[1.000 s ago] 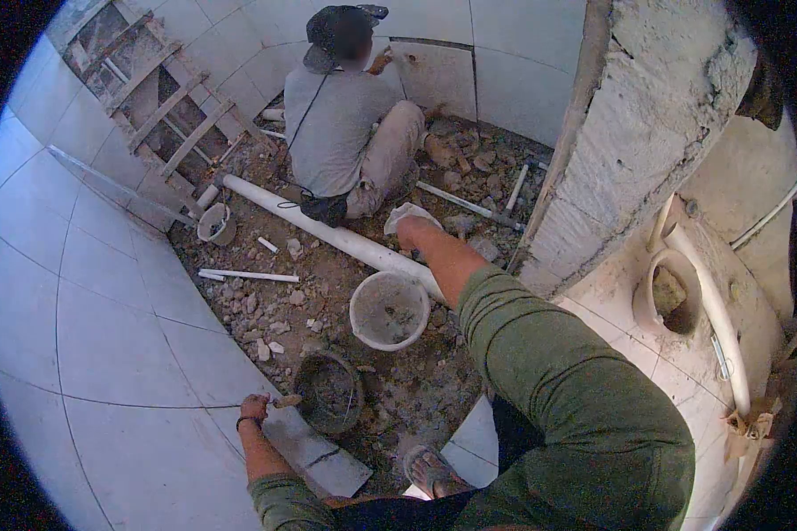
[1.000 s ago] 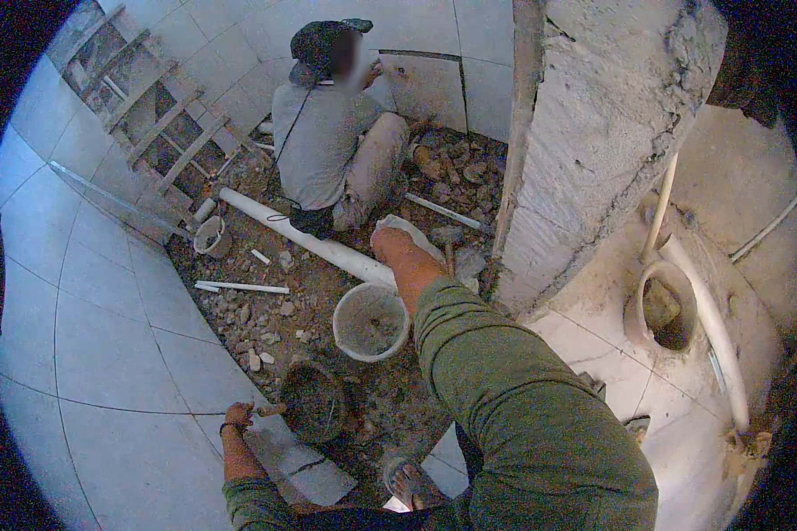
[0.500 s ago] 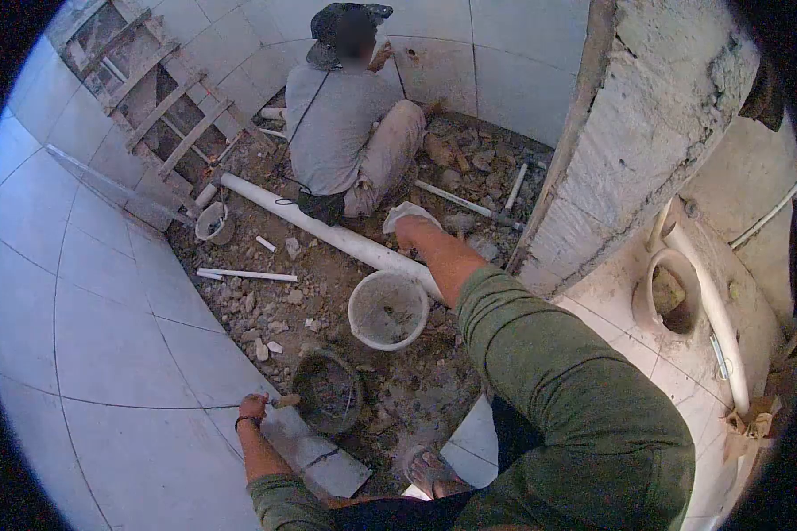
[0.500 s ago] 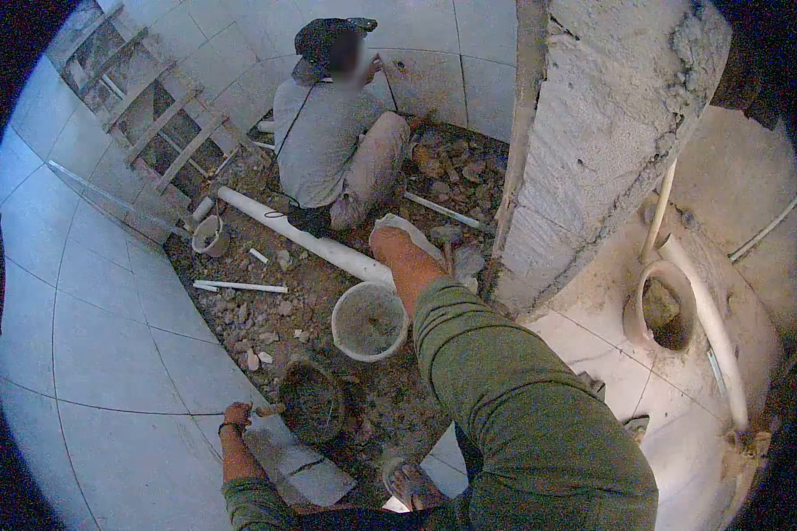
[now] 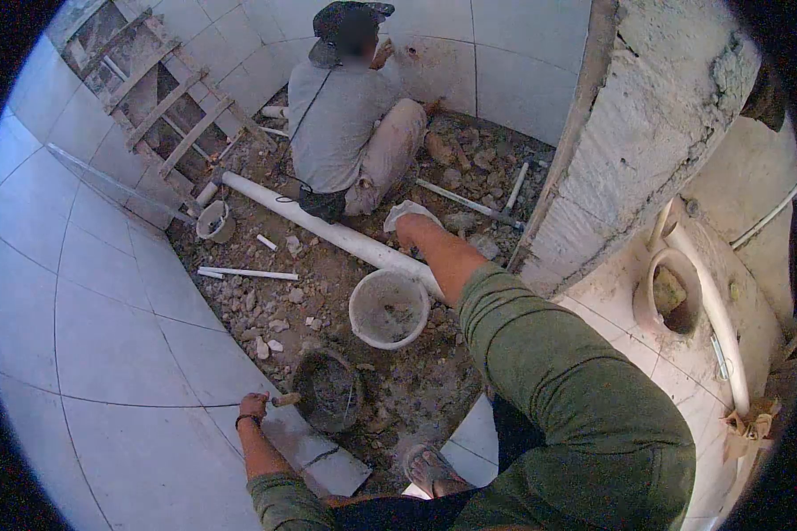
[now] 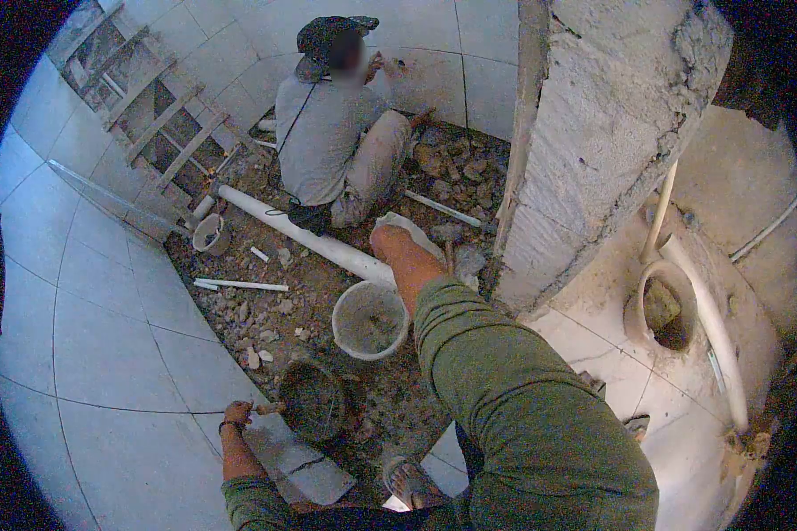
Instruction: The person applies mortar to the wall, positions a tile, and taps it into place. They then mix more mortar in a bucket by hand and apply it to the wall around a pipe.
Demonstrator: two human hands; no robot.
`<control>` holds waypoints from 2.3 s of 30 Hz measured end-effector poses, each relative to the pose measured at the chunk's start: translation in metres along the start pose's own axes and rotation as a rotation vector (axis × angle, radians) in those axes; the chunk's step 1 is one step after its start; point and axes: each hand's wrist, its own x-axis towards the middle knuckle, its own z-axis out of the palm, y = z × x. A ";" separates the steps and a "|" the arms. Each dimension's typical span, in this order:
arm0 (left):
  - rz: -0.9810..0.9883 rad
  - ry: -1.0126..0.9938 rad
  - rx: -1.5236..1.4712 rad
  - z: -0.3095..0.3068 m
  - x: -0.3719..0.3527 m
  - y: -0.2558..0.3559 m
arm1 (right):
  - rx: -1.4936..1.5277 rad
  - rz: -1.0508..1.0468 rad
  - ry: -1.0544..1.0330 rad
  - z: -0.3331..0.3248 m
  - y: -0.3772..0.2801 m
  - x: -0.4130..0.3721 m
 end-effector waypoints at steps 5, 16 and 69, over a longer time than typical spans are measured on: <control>-0.324 0.063 -0.366 -0.015 -0.022 0.042 | 0.048 -0.046 0.027 0.013 0.010 0.018; 0.120 0.116 0.097 -0.002 -0.009 0.008 | 0.162 -0.007 0.127 0.021 0.009 0.021; -0.331 0.035 -0.278 -0.009 -0.016 0.031 | 0.081 -0.068 0.191 0.027 0.012 0.029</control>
